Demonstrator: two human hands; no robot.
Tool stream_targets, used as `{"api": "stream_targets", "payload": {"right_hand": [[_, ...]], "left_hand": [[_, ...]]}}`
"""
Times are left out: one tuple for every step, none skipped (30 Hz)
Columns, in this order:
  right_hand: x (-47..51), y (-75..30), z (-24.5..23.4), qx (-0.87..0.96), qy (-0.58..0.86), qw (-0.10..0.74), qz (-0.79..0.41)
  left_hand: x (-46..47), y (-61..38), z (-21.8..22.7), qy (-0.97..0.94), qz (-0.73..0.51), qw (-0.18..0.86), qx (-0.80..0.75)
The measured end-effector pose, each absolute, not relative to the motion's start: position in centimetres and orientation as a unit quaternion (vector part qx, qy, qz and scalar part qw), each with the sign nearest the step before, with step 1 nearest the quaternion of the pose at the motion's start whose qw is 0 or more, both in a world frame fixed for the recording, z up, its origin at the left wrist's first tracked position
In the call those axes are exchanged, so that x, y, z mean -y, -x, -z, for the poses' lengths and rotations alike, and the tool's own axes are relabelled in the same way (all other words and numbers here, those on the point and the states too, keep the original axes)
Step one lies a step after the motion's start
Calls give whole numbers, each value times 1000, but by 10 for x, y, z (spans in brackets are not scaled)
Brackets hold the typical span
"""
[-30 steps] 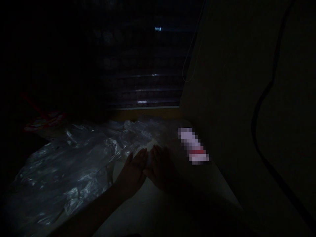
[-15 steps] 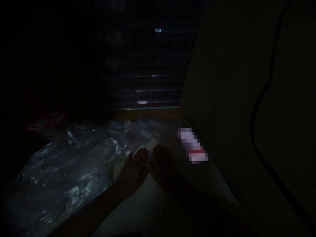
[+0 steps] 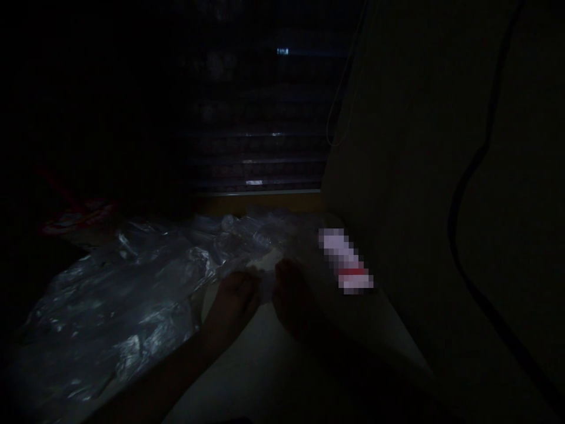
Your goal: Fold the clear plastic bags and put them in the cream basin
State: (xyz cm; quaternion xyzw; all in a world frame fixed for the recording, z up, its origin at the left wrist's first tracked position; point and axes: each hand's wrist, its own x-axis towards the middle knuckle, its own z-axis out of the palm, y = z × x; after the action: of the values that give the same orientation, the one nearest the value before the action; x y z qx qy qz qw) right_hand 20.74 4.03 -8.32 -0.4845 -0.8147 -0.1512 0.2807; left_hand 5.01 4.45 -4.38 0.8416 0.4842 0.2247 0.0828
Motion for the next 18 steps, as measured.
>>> {"api": "stream_targets", "payload": {"right_hand": [[-40,-208,83,813,484,286,154],[-41,-208,84,813,483,287,154],[-41,-209,84,814,483,285,152],[-41,-210,85,816,483,280,148],[-41,-211,85,818,484,274,144],[-41,-211,85,820,484,269,143],[-41,-212,85,822,482,266,148],[-40,-213,85,823,478,265,157],[-40,-213,84,823,474,265,165],[-40,-213,84,823,472,265,172],[-40,-212,83,823,471,266,174],[-40,-212,83,823,472,267,171],[-40,-211,83,822,473,269,166],[-40,-210,83,821,475,273,162],[-40,-209,83,819,478,276,160],[-41,-208,83,816,480,278,161],[-41,-207,83,815,482,279,163],[-41,-206,83,813,483,279,165]], "left_hand": [[-45,-50,44,-841,-230,84,-482],[-45,-49,45,-840,-236,86,-481],[-45,-49,45,-839,-242,88,-480],[-46,-48,46,-837,-249,91,-479],[-46,-48,46,-834,-256,93,-479],[-47,-48,47,-831,-264,95,-480],[-48,-47,47,-828,-272,97,-480],[-48,-47,47,-826,-279,99,-480],[-48,-47,47,-823,-284,101,-481],[-49,-47,47,-821,-289,102,-481],[-49,-47,47,-821,-291,102,-481],[-49,-46,46,-821,-292,102,-480],[-48,-46,46,-823,-292,102,-477],[-48,-46,45,-824,-292,102,-474],[-48,-47,45,-828,-290,103,-470],[-48,-47,45,-833,-282,102,-464],[-48,-48,45,-841,-268,100,-460],[-48,-49,45,-849,-249,94,-457]]}}
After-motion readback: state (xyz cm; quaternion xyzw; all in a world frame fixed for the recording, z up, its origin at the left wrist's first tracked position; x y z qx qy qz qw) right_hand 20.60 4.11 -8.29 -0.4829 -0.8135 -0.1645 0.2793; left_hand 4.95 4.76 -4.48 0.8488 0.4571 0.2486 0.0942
